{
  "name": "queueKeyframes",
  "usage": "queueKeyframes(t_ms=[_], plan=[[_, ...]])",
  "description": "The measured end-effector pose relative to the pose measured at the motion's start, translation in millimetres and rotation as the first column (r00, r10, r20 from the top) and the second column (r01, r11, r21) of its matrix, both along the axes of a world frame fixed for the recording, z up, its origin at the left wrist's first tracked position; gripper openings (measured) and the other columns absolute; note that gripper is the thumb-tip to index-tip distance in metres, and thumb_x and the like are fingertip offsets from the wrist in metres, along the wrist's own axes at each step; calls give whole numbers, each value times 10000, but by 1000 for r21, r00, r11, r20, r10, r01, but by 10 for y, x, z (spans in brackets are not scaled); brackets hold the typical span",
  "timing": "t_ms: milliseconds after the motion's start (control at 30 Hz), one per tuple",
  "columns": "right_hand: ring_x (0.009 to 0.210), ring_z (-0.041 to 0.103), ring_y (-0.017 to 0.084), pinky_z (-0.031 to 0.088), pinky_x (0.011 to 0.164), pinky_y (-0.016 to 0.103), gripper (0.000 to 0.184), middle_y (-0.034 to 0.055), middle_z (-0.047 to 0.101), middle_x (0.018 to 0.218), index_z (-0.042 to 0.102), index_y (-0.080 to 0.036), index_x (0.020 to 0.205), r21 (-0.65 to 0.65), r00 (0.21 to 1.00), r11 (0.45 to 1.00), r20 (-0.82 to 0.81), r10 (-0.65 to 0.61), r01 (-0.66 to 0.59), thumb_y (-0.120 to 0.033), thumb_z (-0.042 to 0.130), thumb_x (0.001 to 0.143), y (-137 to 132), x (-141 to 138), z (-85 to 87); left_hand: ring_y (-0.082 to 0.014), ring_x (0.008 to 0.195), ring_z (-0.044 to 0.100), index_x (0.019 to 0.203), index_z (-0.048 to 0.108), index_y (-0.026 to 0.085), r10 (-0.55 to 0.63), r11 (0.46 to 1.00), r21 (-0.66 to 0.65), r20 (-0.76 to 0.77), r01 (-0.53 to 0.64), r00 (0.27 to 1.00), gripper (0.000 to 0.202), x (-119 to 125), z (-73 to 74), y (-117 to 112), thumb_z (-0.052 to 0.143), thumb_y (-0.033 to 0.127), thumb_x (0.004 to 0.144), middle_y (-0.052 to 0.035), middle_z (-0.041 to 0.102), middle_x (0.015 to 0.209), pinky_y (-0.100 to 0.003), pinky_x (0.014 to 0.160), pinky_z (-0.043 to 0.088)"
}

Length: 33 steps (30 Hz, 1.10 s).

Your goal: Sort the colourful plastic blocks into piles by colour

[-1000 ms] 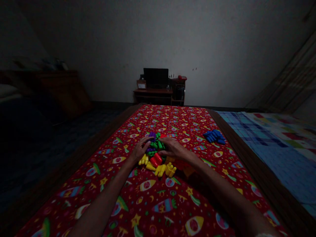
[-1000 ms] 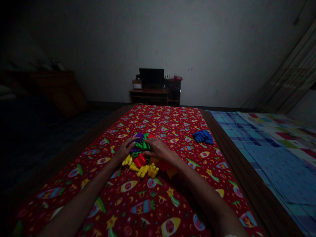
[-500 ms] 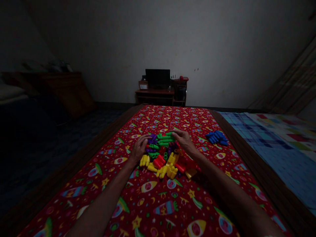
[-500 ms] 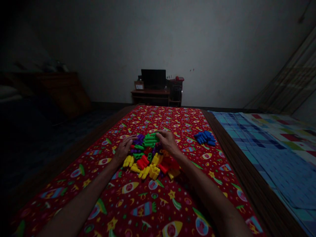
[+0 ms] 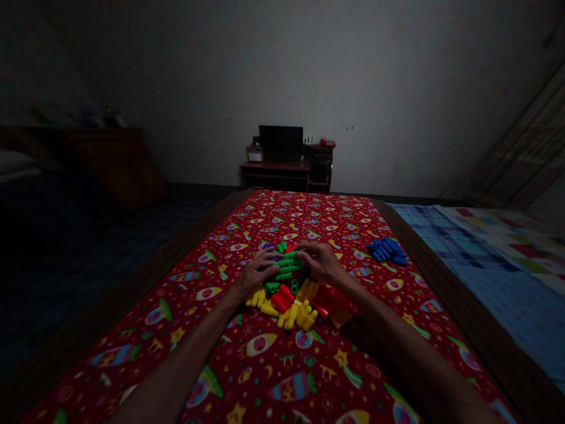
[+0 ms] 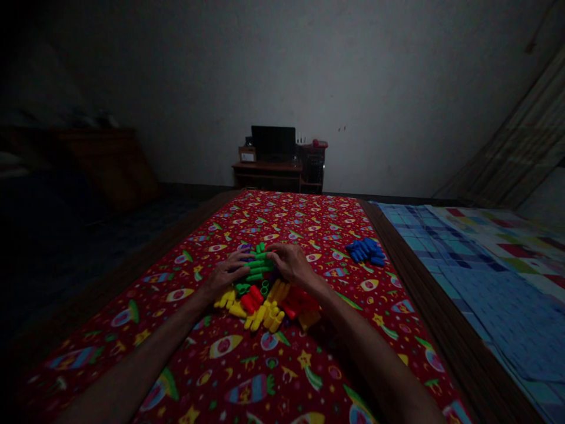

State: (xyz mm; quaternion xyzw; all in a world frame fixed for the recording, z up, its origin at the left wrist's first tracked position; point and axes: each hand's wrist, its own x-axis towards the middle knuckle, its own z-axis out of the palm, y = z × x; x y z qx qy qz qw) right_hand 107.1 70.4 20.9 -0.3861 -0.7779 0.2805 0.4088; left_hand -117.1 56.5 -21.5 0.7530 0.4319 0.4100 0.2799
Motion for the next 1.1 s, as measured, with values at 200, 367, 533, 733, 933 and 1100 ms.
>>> queueKeyframes(t_ms=[200, 367, 533, 733, 933, 1100], plan=[[715, 670, 190, 475, 648, 270, 261, 53, 751, 807, 755, -180, 861, 37, 989, 989, 23, -147, 146, -307, 529, 835, 220, 310, 59, -311, 1253, 474, 823, 775, 232, -20, 1000, -2, 19, 20, 1000, 365, -22, 31, -13, 587, 545, 815, -88, 698, 1148, -549, 1131, 275], [762, 679, 229, 502, 711, 324, 287, 88, 742, 821, 736, -153, 853, 54, 877, 875, -63, -477, 480, -332, 514, 820, 535, 762, -97, -306, 1197, 519, 828, 779, 248, -2, 1000, -15, 32, 3, 999, 359, -15, 52, -23, 601, 559, 799, -71, 713, 1127, -533, 1122, 299], [850, 678, 245, 497, 802, 357, 292, 125, 741, 904, 727, -139, 903, 99, 768, 779, 130, -628, 620, -298, 493, 831, 638, 1088, -324, -299, 1174, 539, 801, 774, 247, -6, 1000, 5, 31, 6, 999, 365, -18, 37, -21, 592, 564, 804, -76, 716, 1117, -516, 1106, 328], [1045, 633, 276, 450, 930, 409, 335, 170, 705, 1083, 692, -122, 1089, 266, 753, 756, 136, -644, 598, -197, 475, 846, 533, 918, -156, -299, 1191, 534, 826, 771, 242, 6, 1000, 18, 47, -7, 999, 371, -33, -4, 20, 598, 570, 798, -82, 714, 1119, -502, 1096, 348], [729, 659, 173, 454, 690, 257, 318, 89, 741, 896, 678, -181, 1149, 199, 974, 979, 210, -88, 45, -318, 485, 936, 23, 189, 99, -289, 1182, 538, 888, 773, 235, 12, 1000, -2, 53, -12, 999, 394, -28, 18, -7, 558, 561, 832, -86, 705, 1135, -486, 1083, 372], [642, 580, 147, 370, 598, 232, 424, 44, 701, 789, 549, -191, 1316, 237, 919, 952, 383, 94, -196, -305, 557, 908, -267, -105, -63, -286, 1179, 545, 867, 776, 244, 14, 1000, 6, 36, -14, 999, 437, -44, 1, 3, 536, 607, 824, -79, 698, 1158, -474, 1072, 392]])
